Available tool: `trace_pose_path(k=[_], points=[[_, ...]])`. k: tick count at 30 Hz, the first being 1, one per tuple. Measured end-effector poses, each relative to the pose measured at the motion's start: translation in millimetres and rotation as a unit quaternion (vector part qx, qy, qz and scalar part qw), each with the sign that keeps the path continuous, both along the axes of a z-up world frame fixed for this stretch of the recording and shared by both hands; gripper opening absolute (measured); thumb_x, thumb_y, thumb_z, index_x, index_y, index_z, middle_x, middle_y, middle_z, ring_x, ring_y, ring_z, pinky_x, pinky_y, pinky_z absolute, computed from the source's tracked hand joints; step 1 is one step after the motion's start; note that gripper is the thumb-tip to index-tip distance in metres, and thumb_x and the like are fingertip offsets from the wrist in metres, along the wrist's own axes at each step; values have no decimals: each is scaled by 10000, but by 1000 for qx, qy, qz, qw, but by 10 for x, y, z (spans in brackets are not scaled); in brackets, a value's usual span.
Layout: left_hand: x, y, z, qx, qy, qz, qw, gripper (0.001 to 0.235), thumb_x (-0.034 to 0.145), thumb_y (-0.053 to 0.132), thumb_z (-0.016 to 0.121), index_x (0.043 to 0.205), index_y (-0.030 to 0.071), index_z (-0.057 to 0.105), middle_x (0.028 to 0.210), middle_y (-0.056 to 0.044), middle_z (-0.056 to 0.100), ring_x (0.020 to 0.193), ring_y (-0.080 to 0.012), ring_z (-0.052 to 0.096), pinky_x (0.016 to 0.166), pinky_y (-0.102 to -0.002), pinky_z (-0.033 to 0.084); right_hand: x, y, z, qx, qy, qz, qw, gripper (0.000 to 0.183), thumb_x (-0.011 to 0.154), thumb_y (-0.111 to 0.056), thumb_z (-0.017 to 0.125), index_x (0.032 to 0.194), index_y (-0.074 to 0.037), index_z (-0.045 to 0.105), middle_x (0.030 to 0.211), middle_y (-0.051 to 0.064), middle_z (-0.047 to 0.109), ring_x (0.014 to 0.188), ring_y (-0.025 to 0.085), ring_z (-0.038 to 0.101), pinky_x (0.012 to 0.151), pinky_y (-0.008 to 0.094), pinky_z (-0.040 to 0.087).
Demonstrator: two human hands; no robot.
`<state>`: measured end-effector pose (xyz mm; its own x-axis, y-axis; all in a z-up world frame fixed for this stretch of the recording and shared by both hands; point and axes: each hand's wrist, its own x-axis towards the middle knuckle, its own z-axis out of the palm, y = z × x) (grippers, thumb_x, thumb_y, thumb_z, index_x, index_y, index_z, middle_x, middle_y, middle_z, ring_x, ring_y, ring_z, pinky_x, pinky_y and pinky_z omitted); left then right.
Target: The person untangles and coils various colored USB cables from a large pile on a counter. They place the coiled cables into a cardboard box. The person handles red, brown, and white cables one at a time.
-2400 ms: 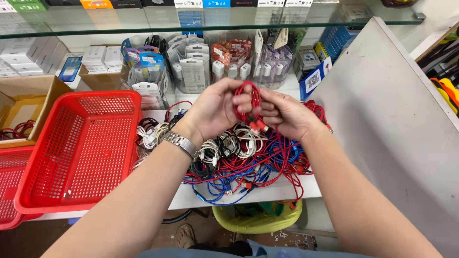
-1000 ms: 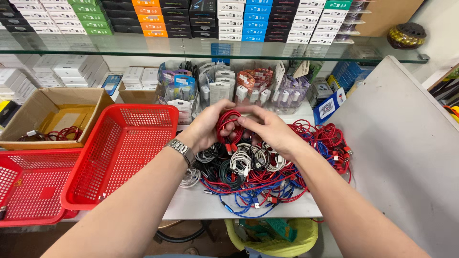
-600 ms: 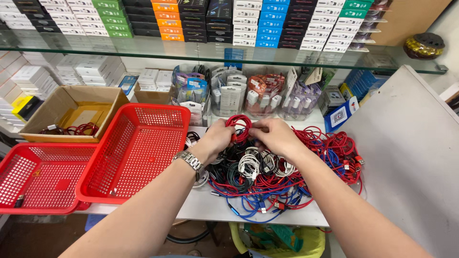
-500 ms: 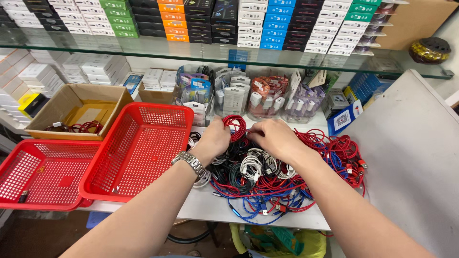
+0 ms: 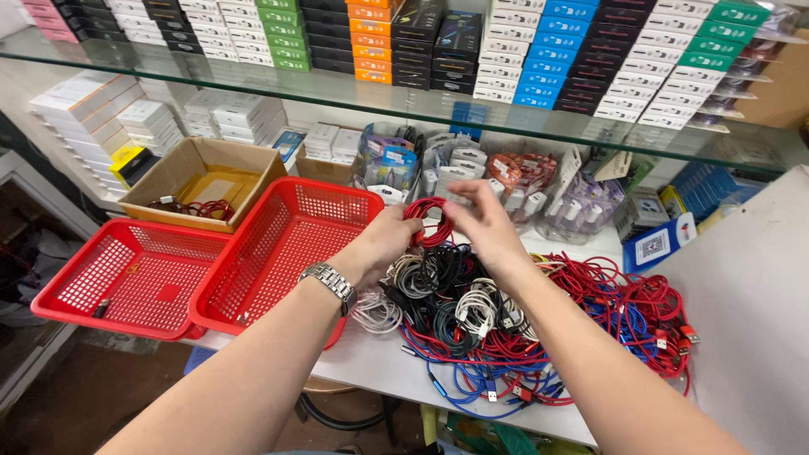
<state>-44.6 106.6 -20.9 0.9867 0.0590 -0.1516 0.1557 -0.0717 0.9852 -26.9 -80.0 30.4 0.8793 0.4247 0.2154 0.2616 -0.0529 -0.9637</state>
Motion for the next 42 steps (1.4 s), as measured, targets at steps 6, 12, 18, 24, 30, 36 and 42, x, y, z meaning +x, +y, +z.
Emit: trace_pose_path(k=[6,12,18,24,30,36,42], points=[[-133,250,160,-134,2,-31,990,200,1004,131,529,1110,-10,624,927,-57,636,807,-138,578,728,-316,503,213,-19,-115,66,249,195,946,496,904,-174,662,1379,-60,578,1270,29,684,1172,143,618,1022,351,504],[-244,303,80,-66,13,-21,998,245,975,112,539,1172,-5,627,940,-62,666,800,-140,573,722,-324,498,475,82,-14,-319,-66,140,935,315,924,-264,696,1211,-146,747,1150,47,797,1063,147,707,944,307,527],[-182,327,-39,335,-34,78,938,317,960,165,553,1197,-45,536,1056,-306,681,1023,-439,676,883,-495,529,485,107,-108,-432,-157,61,886,256,913,-313,744,1092,-137,792,966,21,756,873,184,715,795,322,536],[-113,291,-32,330,-23,165,929,382,966,198,553,1229,-65,468,1086,-350,667,1073,-496,649,945,-533,505,382,209,-326,68,426,148,890,249,906,-189,734,1076,-12,689,1067,118,674,994,221,693,905,321,627],[-105,298,50,264,30,179,947,495,966,341,593,1262,-32,459,1129,-334,656,1096,-472,646,967,-507,499,252,345,-383,62,394,156,903,318,910,-130,719,1162,40,625,1130,139,662,1038,240,710,967,357,559],[-190,392,-47,301,-9,183,936,441,1011,337,541,1178,-72,542,1086,-356,671,1090,-491,646,931,-515,523,301,610,-354,-116,280,98,948,406,908,-243,674,1261,-44,667,1072,69,740,898,134,722,811,315,588],[-201,661,-222,196,41,185,962,402,1028,325,565,1132,-57,634,1008,-262,699,956,-378,671,840,-460,541,495,932,-614,-92,251,115,957,417,896,-224,767,1230,22,720,996,44,752,758,88,635,682,250,519]])
